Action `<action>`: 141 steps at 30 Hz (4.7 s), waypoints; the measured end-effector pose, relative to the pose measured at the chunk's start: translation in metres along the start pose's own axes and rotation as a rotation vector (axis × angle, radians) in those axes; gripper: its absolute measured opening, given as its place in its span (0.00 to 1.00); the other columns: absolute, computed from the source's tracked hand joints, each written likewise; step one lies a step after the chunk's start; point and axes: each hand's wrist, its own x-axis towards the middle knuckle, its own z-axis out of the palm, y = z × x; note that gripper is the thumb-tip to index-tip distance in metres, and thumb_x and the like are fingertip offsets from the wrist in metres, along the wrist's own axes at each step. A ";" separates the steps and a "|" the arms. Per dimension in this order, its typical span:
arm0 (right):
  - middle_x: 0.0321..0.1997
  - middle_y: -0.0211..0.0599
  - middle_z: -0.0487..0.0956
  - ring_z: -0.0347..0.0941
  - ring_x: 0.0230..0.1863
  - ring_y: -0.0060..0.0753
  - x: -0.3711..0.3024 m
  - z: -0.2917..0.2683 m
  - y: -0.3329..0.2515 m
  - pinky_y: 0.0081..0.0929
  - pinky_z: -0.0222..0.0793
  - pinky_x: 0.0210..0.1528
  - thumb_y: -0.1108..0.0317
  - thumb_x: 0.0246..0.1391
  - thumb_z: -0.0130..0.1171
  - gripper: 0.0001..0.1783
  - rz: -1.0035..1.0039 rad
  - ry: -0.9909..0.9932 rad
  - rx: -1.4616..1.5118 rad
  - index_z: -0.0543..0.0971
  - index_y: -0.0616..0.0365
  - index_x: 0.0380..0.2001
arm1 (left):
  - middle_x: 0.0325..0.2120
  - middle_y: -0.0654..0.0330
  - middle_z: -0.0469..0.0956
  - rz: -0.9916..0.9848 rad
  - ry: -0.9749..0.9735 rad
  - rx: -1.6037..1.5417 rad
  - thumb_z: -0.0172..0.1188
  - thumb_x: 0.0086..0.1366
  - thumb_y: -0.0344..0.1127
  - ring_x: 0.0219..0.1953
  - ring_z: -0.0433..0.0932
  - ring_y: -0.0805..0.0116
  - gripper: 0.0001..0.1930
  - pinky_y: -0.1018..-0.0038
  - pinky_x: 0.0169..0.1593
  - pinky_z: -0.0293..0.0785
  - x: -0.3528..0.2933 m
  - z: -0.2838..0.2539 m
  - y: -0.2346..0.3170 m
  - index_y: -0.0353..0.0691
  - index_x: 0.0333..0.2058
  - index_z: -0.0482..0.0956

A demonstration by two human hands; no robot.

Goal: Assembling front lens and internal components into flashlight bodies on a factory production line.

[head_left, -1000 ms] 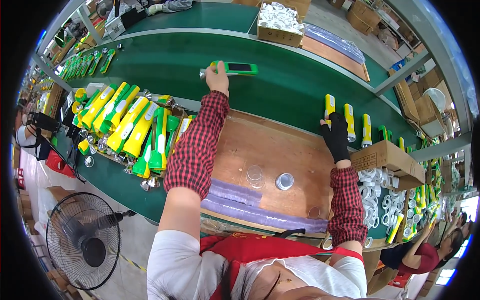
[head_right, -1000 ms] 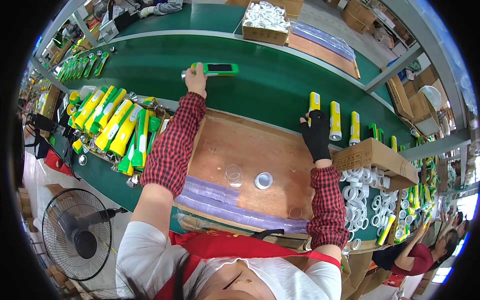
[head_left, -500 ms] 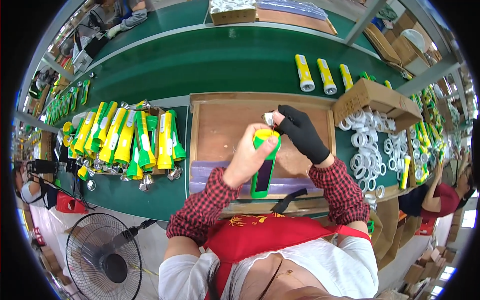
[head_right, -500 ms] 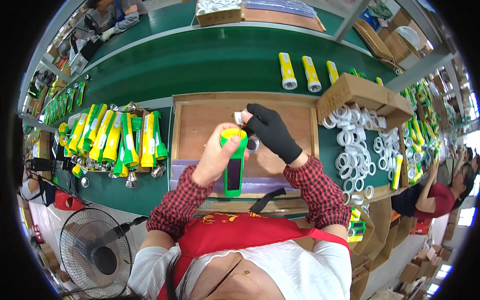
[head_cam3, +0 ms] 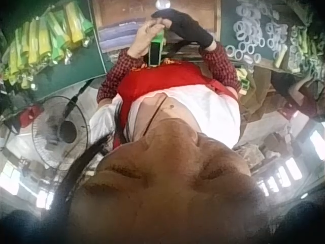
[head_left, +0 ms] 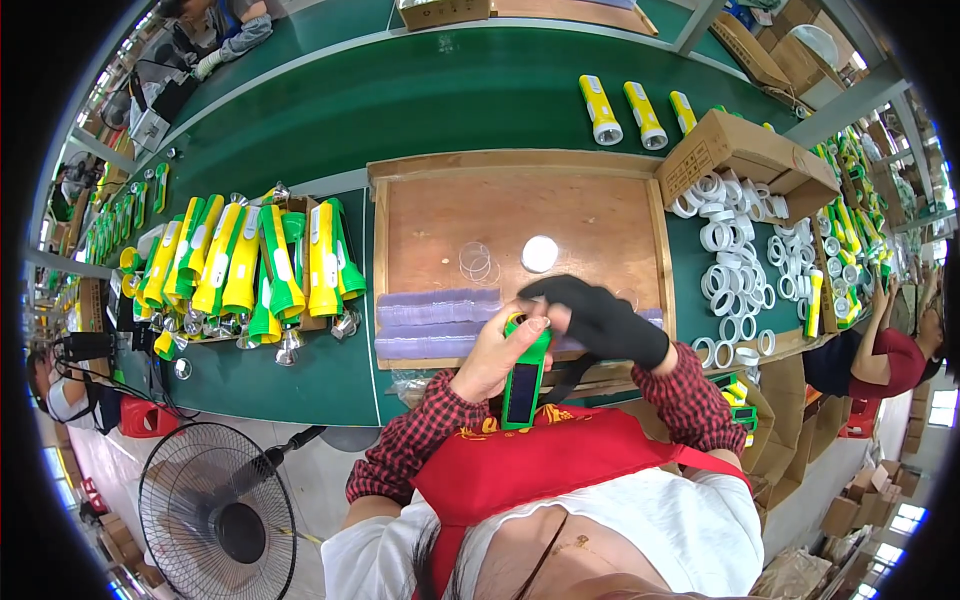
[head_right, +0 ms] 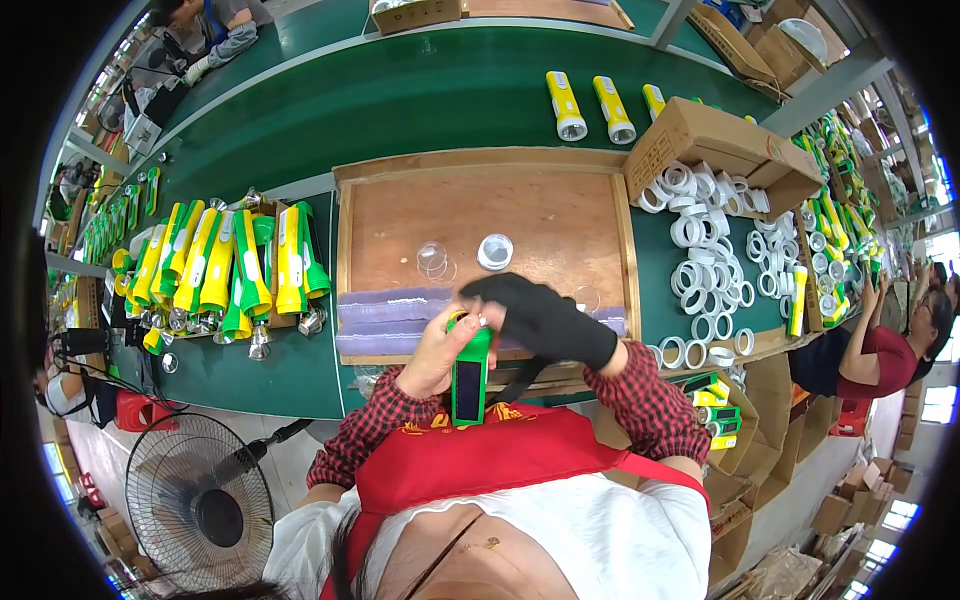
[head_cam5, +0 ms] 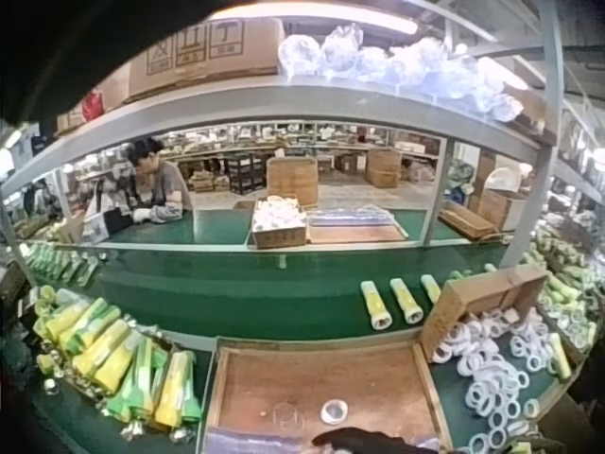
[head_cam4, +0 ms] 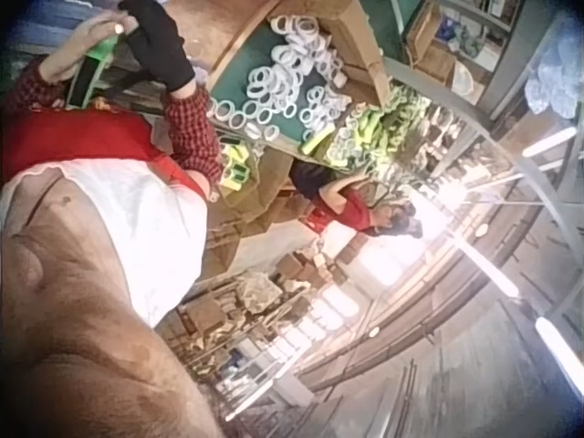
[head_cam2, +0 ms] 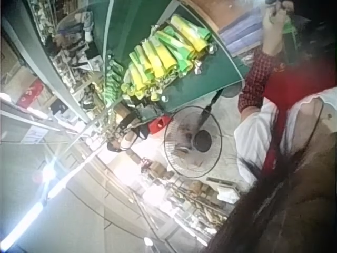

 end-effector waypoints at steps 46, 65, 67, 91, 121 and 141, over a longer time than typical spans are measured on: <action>0.48 0.37 0.70 0.67 0.47 0.27 -0.039 0.000 -0.009 0.24 0.65 0.48 0.55 0.53 0.62 0.26 0.097 0.442 0.149 0.71 0.60 0.50 | 0.33 0.59 0.74 -0.112 -0.184 -0.104 0.60 0.66 0.38 0.33 0.76 0.71 0.17 0.74 0.38 0.76 -0.013 0.009 0.006 0.39 0.49 0.66; 0.51 0.54 0.76 0.76 0.48 0.55 -0.028 0.051 -0.025 0.37 0.74 0.47 0.70 0.43 0.68 0.21 -0.198 0.230 -0.239 0.71 0.64 0.39 | 0.42 0.61 0.74 -0.097 -0.093 -0.058 0.37 0.65 0.70 0.46 0.72 0.75 0.41 0.76 0.55 0.67 -0.009 -0.002 -0.019 0.32 0.53 0.67; 0.51 0.53 0.76 0.76 0.48 0.54 -0.024 0.040 -0.028 0.36 0.74 0.46 0.71 0.43 0.67 0.21 -0.108 0.241 -0.180 0.72 0.63 0.41 | 0.42 0.61 0.74 0.070 -0.175 0.082 0.43 0.66 0.67 0.46 0.73 0.73 0.38 0.75 0.52 0.71 -0.003 0.002 -0.008 0.33 0.54 0.67; 0.41 0.44 0.77 0.75 0.43 0.40 0.009 -0.028 -0.047 0.33 0.69 0.46 0.67 0.42 0.70 0.15 -0.256 0.041 0.344 0.79 0.59 0.35 | 0.20 0.60 0.72 -0.465 -0.652 -0.173 0.67 0.56 0.32 0.17 0.74 0.72 0.16 0.77 0.20 0.70 -0.002 0.026 0.051 0.35 0.37 0.70; 0.38 0.34 0.76 0.72 0.40 0.23 0.078 -0.053 -0.006 0.22 0.67 0.44 0.45 0.68 0.37 0.28 0.179 -0.018 0.421 0.74 0.60 0.46 | 0.29 0.61 0.73 -0.219 -0.169 0.304 0.68 0.59 0.43 0.22 0.74 0.77 0.24 0.80 0.27 0.73 0.018 0.002 0.087 0.34 0.45 0.67; 0.31 0.39 0.79 0.78 0.23 0.39 0.056 -0.062 -0.077 0.29 0.72 0.22 0.54 0.46 0.61 0.15 -0.500 -0.197 -0.256 0.80 0.51 0.32 | 0.24 0.63 0.76 -0.444 -1.028 0.008 0.72 0.49 0.37 0.27 0.75 0.77 0.21 0.78 0.31 0.70 0.011 0.010 0.075 0.35 0.37 0.74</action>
